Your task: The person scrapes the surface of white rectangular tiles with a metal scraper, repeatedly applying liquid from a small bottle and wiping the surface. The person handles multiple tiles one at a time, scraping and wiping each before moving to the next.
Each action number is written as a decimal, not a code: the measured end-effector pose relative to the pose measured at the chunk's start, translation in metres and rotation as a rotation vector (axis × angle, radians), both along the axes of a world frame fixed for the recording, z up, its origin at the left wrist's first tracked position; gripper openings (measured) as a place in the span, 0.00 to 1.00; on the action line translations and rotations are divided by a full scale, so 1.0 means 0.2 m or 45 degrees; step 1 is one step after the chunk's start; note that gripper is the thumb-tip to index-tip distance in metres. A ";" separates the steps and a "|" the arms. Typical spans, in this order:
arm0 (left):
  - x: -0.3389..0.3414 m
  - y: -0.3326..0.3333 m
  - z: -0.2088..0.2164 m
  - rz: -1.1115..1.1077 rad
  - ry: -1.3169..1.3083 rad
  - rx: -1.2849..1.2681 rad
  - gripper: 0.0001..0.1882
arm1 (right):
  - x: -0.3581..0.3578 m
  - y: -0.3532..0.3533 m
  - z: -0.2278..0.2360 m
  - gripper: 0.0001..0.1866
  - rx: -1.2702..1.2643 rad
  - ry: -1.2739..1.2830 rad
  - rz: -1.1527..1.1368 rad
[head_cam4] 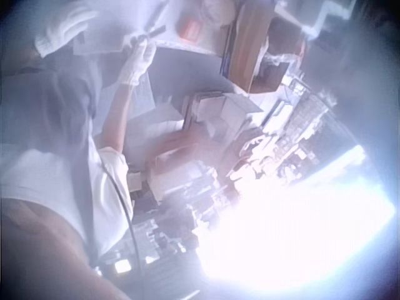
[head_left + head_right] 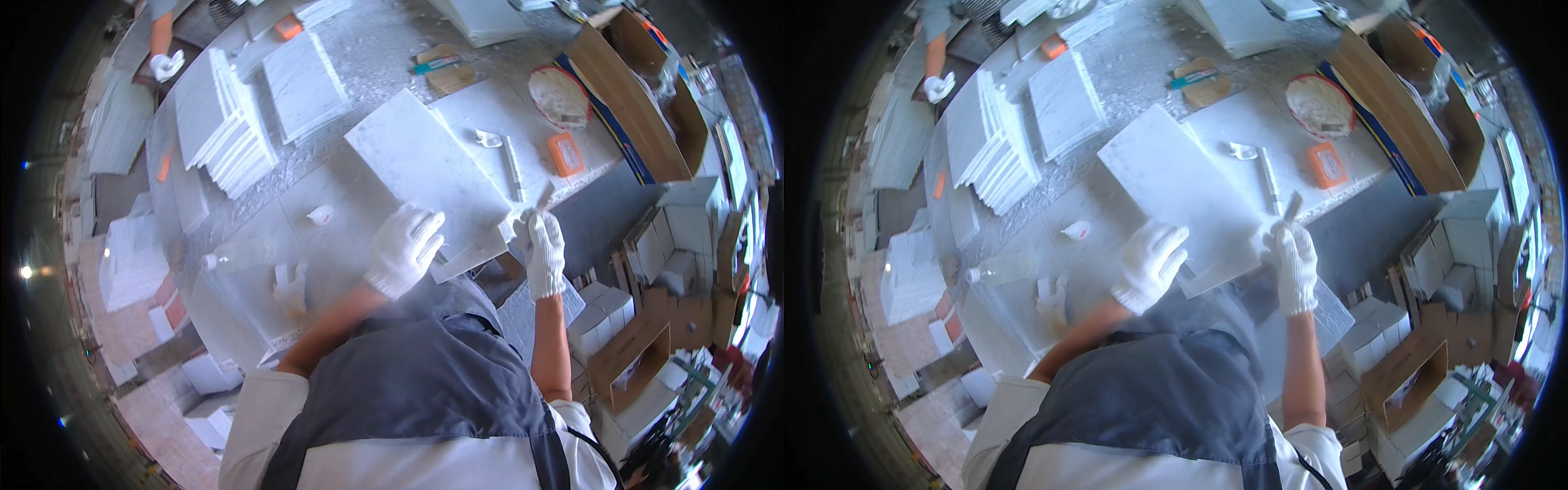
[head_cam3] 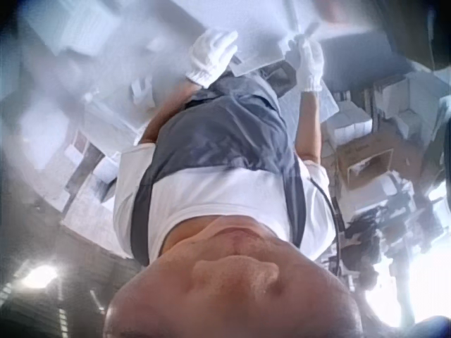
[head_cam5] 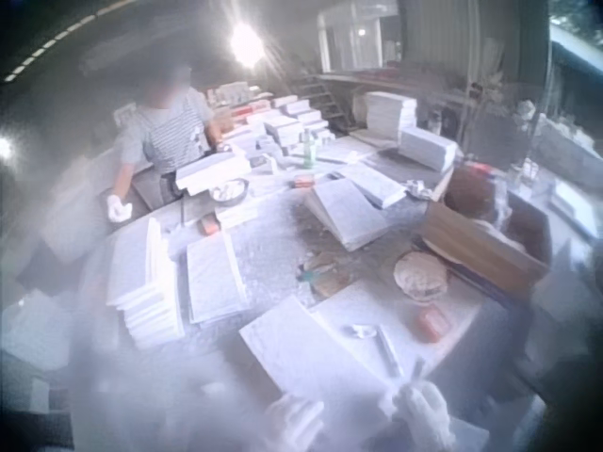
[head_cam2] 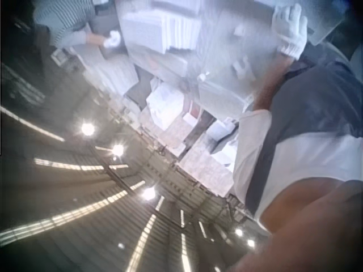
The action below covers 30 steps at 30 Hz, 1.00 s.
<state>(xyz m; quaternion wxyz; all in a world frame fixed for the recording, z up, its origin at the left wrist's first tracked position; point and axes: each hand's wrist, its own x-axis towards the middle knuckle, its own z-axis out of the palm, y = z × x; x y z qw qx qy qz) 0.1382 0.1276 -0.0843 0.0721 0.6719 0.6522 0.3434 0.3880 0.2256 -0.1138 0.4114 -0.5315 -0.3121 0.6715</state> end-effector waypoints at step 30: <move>0.04 0.02 0.00 -0.197 0.171 -0.085 0.15 | -0.11 1.19 -0.36 0.16 0.560 -1.052 -0.005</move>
